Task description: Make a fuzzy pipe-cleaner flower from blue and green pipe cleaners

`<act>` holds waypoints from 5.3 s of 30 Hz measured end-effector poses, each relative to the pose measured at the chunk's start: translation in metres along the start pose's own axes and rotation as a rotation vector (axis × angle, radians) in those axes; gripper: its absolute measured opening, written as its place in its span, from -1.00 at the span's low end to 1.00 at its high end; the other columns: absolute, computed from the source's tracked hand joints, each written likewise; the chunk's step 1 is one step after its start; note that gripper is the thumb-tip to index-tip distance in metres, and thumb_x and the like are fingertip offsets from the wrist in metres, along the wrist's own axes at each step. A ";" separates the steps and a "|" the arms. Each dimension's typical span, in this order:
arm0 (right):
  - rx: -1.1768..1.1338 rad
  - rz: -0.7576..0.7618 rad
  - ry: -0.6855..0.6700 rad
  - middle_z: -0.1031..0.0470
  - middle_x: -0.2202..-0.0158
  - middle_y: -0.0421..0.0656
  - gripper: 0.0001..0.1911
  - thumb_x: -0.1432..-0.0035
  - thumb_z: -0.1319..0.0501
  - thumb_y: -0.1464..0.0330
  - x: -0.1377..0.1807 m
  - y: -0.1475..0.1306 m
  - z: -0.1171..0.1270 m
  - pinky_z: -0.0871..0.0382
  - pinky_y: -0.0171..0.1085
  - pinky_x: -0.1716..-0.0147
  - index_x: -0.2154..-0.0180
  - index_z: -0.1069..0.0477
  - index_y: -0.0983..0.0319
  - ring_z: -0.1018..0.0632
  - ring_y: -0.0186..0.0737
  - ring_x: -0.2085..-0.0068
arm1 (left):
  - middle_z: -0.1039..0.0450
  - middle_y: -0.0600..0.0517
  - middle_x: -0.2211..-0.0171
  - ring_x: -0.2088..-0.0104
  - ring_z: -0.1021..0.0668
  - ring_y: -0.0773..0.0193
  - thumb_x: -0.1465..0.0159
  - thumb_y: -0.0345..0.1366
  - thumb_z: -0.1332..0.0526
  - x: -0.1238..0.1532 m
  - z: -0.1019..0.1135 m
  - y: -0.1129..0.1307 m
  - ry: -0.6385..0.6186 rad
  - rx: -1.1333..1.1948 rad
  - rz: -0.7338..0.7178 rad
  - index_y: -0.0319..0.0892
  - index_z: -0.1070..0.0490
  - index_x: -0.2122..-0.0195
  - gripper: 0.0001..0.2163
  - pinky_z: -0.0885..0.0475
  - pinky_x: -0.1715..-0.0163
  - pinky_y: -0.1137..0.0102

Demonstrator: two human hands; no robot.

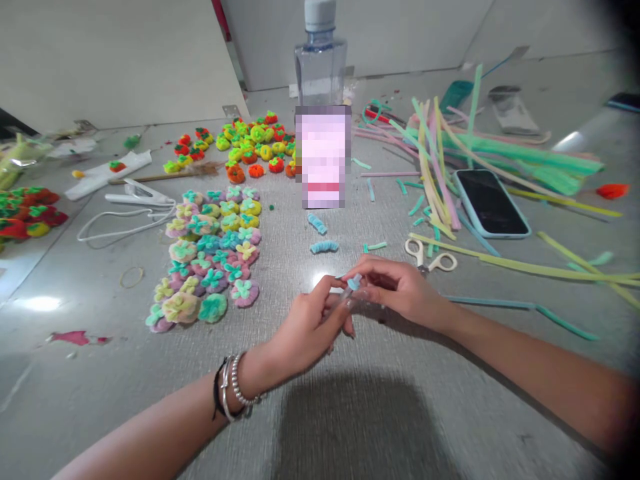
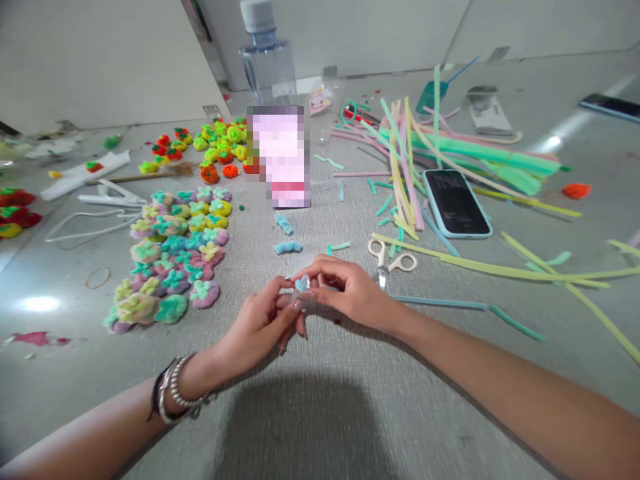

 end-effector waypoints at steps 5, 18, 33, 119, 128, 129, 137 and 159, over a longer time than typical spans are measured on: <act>0.019 0.036 0.028 -0.36 0.34 -0.19 -0.82 -0.17 -0.27 0.21 -0.001 0.006 0.001 -0.20 -0.27 0.38 0.25 -0.54 0.16 -0.36 -0.29 0.35 | -0.44 0.13 0.46 0.68 -0.34 0.50 -0.37 -0.11 -0.06 -0.001 -0.001 -0.002 0.009 0.049 0.001 -0.12 -0.16 0.07 -0.77 -0.27 0.70 0.60; 0.057 0.031 0.030 -0.28 0.41 -0.23 -0.71 -0.22 -0.20 0.12 -0.001 -0.001 0.000 -0.16 -0.26 0.37 0.37 -0.39 0.20 -0.33 -0.28 0.36 | -0.47 0.08 0.41 0.52 -0.42 0.43 -0.30 -0.30 -0.20 0.004 0.001 0.001 0.224 -0.346 -0.252 -0.08 -0.34 -0.11 -0.66 -0.36 0.49 0.53; -0.089 -0.068 -0.043 -0.17 0.45 -0.33 -0.52 -0.25 -0.20 0.20 0.002 0.002 -0.002 -0.20 -0.36 0.50 -0.17 -0.20 0.05 -0.27 -0.38 0.49 | -0.38 0.12 0.53 0.72 -0.31 0.55 -0.34 -0.18 -0.15 -0.004 0.004 0.001 0.155 0.235 -0.004 -0.16 -0.42 -0.09 -0.66 -0.24 0.71 0.59; 0.031 -0.024 0.007 -0.29 0.44 -0.24 -0.79 -0.13 -0.31 0.25 0.002 0.000 -0.003 -0.19 -0.27 0.41 0.47 -0.44 0.22 -0.35 -0.31 0.39 | -0.22 0.21 0.61 0.75 -0.29 0.56 -0.41 -0.20 -0.03 -0.002 0.002 0.004 -0.033 0.358 -0.012 -0.13 -0.27 -0.21 -0.63 -0.22 0.75 0.64; -0.020 -0.049 0.026 -0.14 0.49 -0.31 -0.68 -0.20 -0.23 0.16 0.001 -0.001 -0.003 -0.08 -0.29 0.46 0.45 -0.23 0.21 -0.20 -0.35 0.45 | -0.23 0.19 0.56 0.79 -0.25 0.57 -0.36 -0.23 -0.10 -0.009 0.011 0.007 -0.192 0.752 0.116 -0.22 -0.39 -0.02 -0.72 -0.13 0.83 0.64; -0.011 -0.038 0.017 -0.16 0.49 -0.30 -0.68 -0.20 -0.22 0.16 0.001 -0.001 -0.003 -0.09 -0.29 0.45 0.46 -0.23 0.21 -0.21 -0.35 0.44 | -0.22 0.20 0.57 0.79 -0.23 0.58 -0.35 -0.24 -0.11 -0.009 0.011 0.007 -0.214 0.788 0.138 -0.22 -0.40 0.01 -0.75 -0.11 0.84 0.65; -0.046 -0.008 0.063 -0.19 0.43 -0.32 -0.68 -0.17 -0.27 0.19 0.004 0.000 -0.003 -0.10 -0.33 0.48 0.07 -0.28 0.09 -0.23 -0.36 0.45 | -0.18 0.22 0.62 0.81 -0.11 0.59 -0.32 -0.25 -0.13 -0.013 0.013 0.007 -0.300 0.921 0.233 -0.22 -0.38 0.24 -0.86 -0.02 0.86 0.65; -0.065 -0.010 0.080 -0.20 0.45 -0.28 -0.65 -0.06 -0.35 0.17 0.001 0.000 -0.001 -0.13 -0.31 0.47 0.51 -0.25 0.20 -0.27 -0.35 0.43 | -0.44 0.07 0.40 0.59 -0.41 0.48 -0.30 -0.24 -0.20 0.001 -0.005 0.000 0.074 0.056 -0.113 -0.07 -0.27 -0.16 -0.61 -0.40 0.57 0.57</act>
Point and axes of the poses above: each hand's wrist, its own x-axis away from the middle knuckle, its own z-axis out of the back of the hand, y = z × x, the point moved 1 cm from there along -x, towards the middle knuckle
